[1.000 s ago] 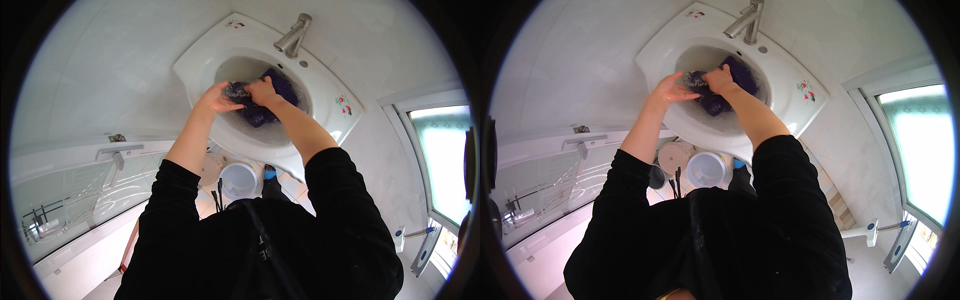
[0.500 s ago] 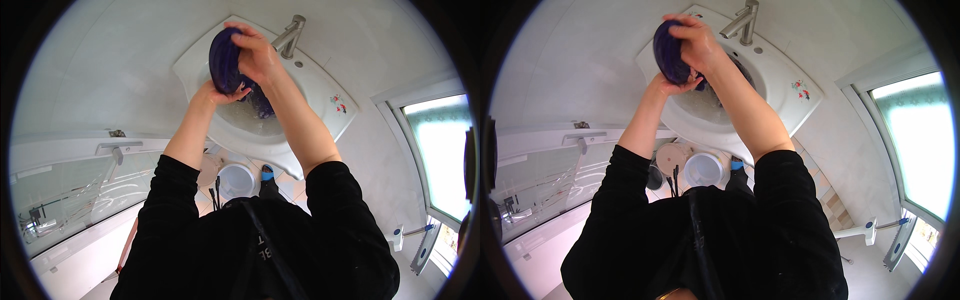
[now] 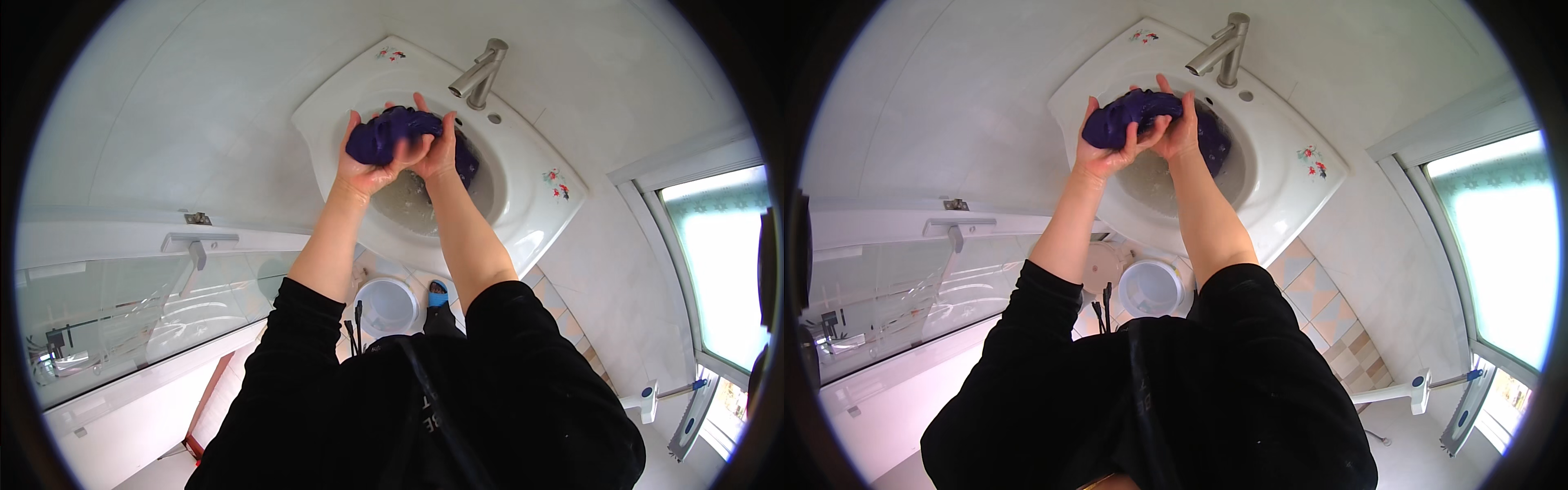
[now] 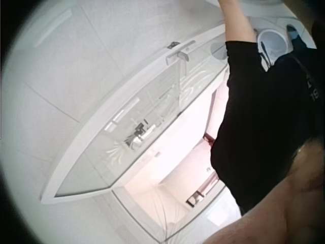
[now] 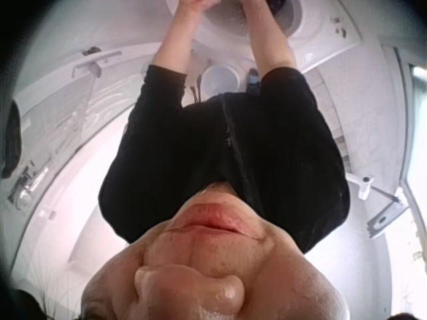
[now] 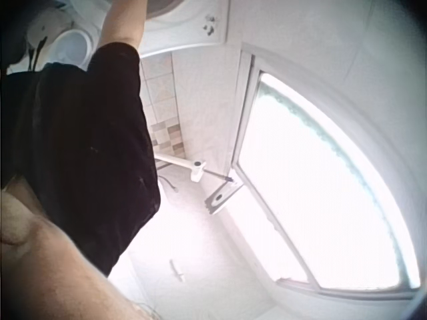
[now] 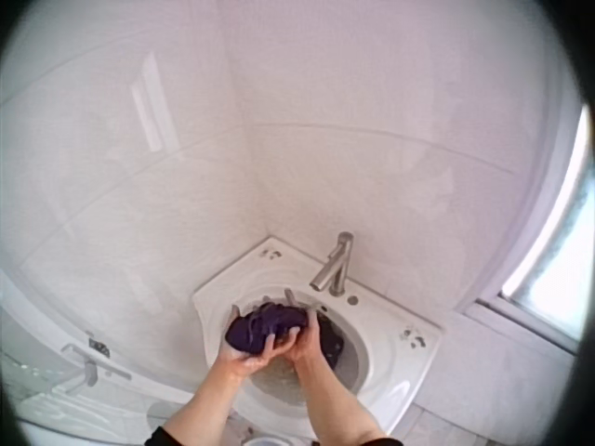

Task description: The person pours water from a bucket into the toilet, then washes a purple cloth in the sink by hand, repeatedly rinsing and wringing it. The person also wipes the sink basin with the cloth and refills the bucket from the sink.

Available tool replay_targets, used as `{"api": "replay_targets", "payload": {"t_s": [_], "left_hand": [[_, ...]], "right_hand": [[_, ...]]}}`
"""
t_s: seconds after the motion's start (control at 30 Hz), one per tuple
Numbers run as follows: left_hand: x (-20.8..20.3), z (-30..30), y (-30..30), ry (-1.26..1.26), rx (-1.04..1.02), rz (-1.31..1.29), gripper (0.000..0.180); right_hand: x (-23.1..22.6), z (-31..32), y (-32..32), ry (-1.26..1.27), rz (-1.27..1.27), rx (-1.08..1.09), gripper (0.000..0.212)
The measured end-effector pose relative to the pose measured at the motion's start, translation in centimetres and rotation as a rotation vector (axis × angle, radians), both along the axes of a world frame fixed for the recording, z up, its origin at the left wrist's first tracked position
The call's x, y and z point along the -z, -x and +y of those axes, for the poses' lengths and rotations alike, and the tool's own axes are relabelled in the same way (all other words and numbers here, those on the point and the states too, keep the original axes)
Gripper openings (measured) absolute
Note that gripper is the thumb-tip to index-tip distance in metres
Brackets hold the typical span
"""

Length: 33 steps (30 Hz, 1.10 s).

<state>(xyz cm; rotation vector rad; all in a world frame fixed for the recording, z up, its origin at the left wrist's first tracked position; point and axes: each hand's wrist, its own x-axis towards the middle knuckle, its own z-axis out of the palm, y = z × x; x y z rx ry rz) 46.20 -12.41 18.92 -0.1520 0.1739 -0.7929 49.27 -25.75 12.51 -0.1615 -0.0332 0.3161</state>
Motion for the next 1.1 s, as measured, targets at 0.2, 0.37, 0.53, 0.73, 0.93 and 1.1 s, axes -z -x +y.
{"api": "replay_targets", "payload": {"t_s": [0.2,0.37,0.53,0.73,0.93,1.1], "left_hand": [[1.4,0.9,0.7,-0.127,0.080,0.036,0.051],[-0.9,0.0,0.7,-1.021,0.132,-0.268,0.041],[-0.5,-2.3,0.1,-1.909,0.288,-0.840,0.032],[6.7,-1.9,0.2,-2.509,0.156,-1.338,0.040],[6.3,0.5,-2.7,-2.328,0.240,-1.100,0.074],[3.2,2.1,-3.0,-1.901,0.341,-0.552,0.082]], "right_hand": [[-3.2,-0.8,-3.8,0.493,-0.054,-0.033,0.031],[-3.6,-1.0,-5.6,0.779,-0.040,-0.099,0.017],[-2.8,0.3,-6.2,1.575,-0.182,0.021,0.016],[-2.2,3.5,-3.6,2.348,-0.791,0.125,0.021],[3.2,0.9,-5.6,1.774,-0.173,0.430,0.026],[8.7,-1.2,-4.7,1.762,0.076,0.281,0.029]]}}
